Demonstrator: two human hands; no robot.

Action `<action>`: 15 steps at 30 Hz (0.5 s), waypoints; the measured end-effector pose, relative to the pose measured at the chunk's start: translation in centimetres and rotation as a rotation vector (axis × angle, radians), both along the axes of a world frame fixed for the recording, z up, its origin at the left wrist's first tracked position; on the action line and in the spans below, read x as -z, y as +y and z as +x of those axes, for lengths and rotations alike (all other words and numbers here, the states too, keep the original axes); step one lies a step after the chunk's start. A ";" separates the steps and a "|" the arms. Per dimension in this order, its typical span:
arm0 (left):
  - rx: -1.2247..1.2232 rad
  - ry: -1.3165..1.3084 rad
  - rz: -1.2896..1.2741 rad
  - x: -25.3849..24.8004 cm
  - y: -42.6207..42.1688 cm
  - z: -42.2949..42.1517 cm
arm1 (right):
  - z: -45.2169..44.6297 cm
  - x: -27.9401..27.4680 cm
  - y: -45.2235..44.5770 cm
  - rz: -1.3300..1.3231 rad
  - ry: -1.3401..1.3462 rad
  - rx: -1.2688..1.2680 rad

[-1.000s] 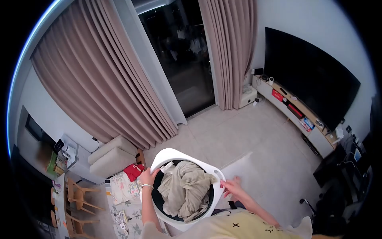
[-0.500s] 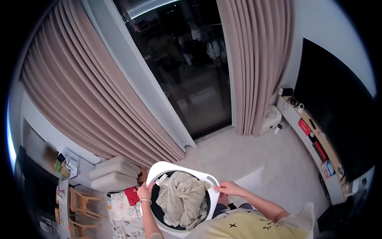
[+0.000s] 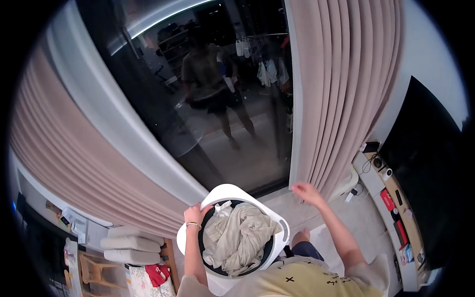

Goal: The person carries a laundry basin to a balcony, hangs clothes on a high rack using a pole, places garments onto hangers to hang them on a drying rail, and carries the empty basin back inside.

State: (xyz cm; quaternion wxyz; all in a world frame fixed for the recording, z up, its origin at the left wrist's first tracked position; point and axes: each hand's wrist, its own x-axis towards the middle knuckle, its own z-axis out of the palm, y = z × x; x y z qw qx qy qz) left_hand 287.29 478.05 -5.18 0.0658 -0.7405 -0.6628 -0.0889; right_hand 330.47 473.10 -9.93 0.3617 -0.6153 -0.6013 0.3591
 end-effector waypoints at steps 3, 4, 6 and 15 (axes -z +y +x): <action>-0.042 0.069 -0.015 0.8 6.2 5.9 | 4.8 -2.3 12.4 0.325 0.206 0.010; -0.071 0.084 -0.050 0.8 8.0 7.4 | 5.9 -5.2 15.9 0.373 0.189 -0.022; -0.115 0.054 -0.010 0.2 8.4 8.5 | 5.7 -8.6 20.7 0.451 0.376 -0.010; -0.276 0.087 0.048 1.5 14.3 13.9 | 18.8 -10.5 30.0 0.734 -0.068 0.230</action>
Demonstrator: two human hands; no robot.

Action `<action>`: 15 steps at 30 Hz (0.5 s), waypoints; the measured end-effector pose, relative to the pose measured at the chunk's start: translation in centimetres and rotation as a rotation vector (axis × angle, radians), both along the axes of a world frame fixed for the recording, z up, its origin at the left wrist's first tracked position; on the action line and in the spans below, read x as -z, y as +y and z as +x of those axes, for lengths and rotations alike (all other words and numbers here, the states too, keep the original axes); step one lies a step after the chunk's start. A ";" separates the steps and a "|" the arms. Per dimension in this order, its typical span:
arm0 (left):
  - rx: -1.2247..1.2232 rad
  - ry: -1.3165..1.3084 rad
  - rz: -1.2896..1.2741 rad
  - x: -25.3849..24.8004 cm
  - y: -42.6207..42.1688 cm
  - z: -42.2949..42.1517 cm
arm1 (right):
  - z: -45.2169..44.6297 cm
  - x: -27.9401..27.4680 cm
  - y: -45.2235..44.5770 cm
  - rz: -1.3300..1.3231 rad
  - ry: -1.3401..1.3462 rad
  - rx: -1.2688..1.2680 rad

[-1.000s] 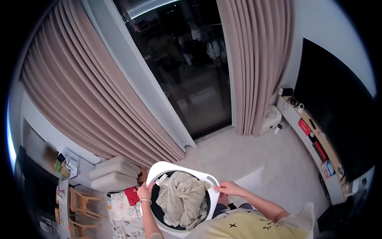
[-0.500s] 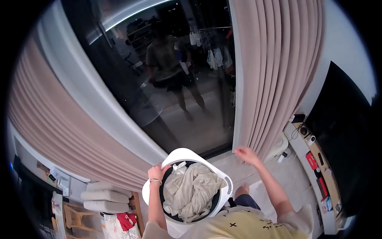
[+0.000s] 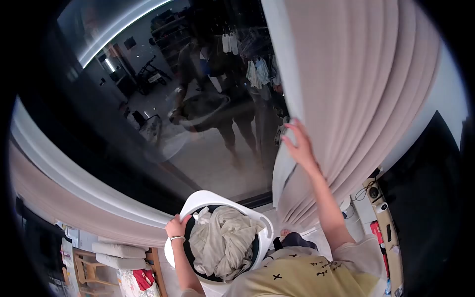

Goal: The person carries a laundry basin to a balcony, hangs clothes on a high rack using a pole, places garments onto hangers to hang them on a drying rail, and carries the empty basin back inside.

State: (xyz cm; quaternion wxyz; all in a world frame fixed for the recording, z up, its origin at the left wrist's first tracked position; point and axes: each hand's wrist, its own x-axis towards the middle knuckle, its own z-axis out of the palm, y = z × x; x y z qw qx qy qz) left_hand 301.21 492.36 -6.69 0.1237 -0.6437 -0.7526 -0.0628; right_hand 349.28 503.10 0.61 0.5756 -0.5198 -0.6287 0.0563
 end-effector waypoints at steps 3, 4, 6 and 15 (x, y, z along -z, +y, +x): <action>-0.058 0.025 -0.022 0.9 1.9 1.0 | 8.8 -0.2 -3.8 -0.081 -0.056 0.189; -0.075 0.036 -0.026 1.2 1.7 0.8 | 11.5 -0.8 -6.2 -0.110 -0.038 0.267; -0.101 0.032 -0.022 2.4 2.2 1.2 | 17.7 -0.4 -9.1 -0.168 -0.108 0.503; -0.160 0.032 0.017 8.5 0.5 -0.7 | 16.9 3.9 -9.5 0.259 -0.179 0.830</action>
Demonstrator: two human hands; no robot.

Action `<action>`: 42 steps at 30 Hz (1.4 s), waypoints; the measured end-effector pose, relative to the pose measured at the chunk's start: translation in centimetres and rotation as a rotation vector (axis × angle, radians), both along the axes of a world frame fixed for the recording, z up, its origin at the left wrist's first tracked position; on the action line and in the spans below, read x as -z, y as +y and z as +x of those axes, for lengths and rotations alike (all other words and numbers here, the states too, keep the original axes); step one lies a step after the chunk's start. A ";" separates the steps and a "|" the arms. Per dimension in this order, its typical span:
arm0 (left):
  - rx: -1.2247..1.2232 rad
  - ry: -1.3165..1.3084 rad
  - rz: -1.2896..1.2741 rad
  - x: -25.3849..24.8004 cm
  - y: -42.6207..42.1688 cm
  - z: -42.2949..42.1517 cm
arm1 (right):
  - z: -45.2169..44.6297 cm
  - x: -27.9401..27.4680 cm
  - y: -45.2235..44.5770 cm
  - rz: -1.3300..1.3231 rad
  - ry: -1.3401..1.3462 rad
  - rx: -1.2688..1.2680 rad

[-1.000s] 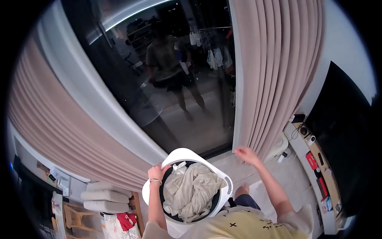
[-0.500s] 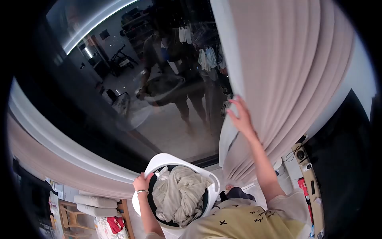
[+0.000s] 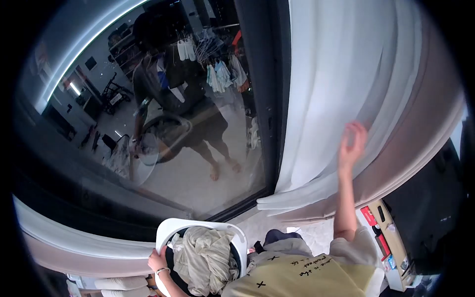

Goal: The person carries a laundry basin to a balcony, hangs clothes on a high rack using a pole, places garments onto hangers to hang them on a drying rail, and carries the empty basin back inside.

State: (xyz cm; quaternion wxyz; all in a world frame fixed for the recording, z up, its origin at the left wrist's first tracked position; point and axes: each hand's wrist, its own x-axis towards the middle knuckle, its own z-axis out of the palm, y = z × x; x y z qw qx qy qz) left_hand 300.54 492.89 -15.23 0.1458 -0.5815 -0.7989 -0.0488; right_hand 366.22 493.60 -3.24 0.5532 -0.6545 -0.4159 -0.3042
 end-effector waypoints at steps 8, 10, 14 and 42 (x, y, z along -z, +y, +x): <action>-0.064 0.051 0.088 2.8 -1.6 -1.2 | -0.5 -1.6 7.8 0.098 0.019 -0.363; -0.071 0.022 0.092 3.3 -2.2 -1.7 | 1.7 -2.3 7.0 -0.144 0.264 -0.325; -0.212 -0.030 -0.021 5.1 -3.6 -3.5 | 12.2 -0.3 8.2 -0.134 0.228 -0.123; -0.156 0.015 0.024 4.1 -3.8 -1.6 | 12.5 -4.6 12.6 -0.178 0.098 -0.128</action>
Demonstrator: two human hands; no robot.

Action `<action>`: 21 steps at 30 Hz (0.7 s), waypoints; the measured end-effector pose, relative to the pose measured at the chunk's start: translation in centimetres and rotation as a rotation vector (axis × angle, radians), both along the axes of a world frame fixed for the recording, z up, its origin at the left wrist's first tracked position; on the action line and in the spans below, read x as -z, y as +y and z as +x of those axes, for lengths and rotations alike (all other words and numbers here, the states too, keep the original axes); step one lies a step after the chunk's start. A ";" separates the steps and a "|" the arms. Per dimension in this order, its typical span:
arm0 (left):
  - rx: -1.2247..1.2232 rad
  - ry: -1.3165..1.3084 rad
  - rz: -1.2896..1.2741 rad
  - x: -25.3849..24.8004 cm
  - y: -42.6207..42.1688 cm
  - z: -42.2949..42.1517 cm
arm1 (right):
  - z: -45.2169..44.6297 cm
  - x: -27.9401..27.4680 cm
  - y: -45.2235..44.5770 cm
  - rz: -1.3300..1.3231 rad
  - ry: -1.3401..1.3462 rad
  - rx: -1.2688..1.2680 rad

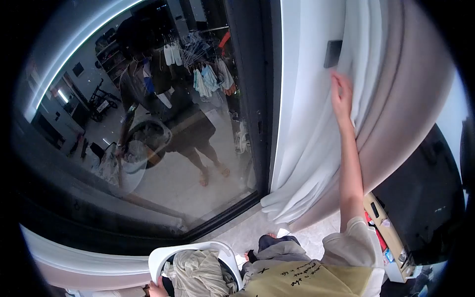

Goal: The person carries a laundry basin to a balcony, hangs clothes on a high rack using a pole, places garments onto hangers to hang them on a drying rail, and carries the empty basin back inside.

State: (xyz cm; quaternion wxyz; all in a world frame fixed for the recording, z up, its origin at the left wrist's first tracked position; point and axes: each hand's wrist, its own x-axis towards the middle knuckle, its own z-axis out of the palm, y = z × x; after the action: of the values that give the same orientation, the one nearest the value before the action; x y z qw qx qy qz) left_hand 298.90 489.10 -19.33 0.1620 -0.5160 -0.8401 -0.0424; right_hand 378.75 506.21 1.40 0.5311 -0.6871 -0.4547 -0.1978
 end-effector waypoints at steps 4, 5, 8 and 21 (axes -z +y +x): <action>0.028 -0.002 0.019 -0.2 0.0 -0.1 | 3.4 -0.8 3.7 -0.024 0.003 0.096; 0.039 -0.010 0.023 1.0 0.4 -1.5 | 4.3 -1.1 4.1 -0.034 0.012 0.113; -0.025 0.021 -0.083 1.0 0.3 -1.9 | 5.3 -0.9 5.0 -0.051 0.021 0.112; -0.039 -0.065 0.009 -0.3 0.1 0.5 | 4.7 0.5 4.9 -0.096 0.025 0.076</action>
State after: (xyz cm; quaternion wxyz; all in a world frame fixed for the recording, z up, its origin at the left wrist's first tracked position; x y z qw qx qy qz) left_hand 299.42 489.21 -19.05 0.1378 -0.4974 -0.8545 -0.0595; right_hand 383.45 511.15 0.92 0.4953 -0.7309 -0.4306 -0.1872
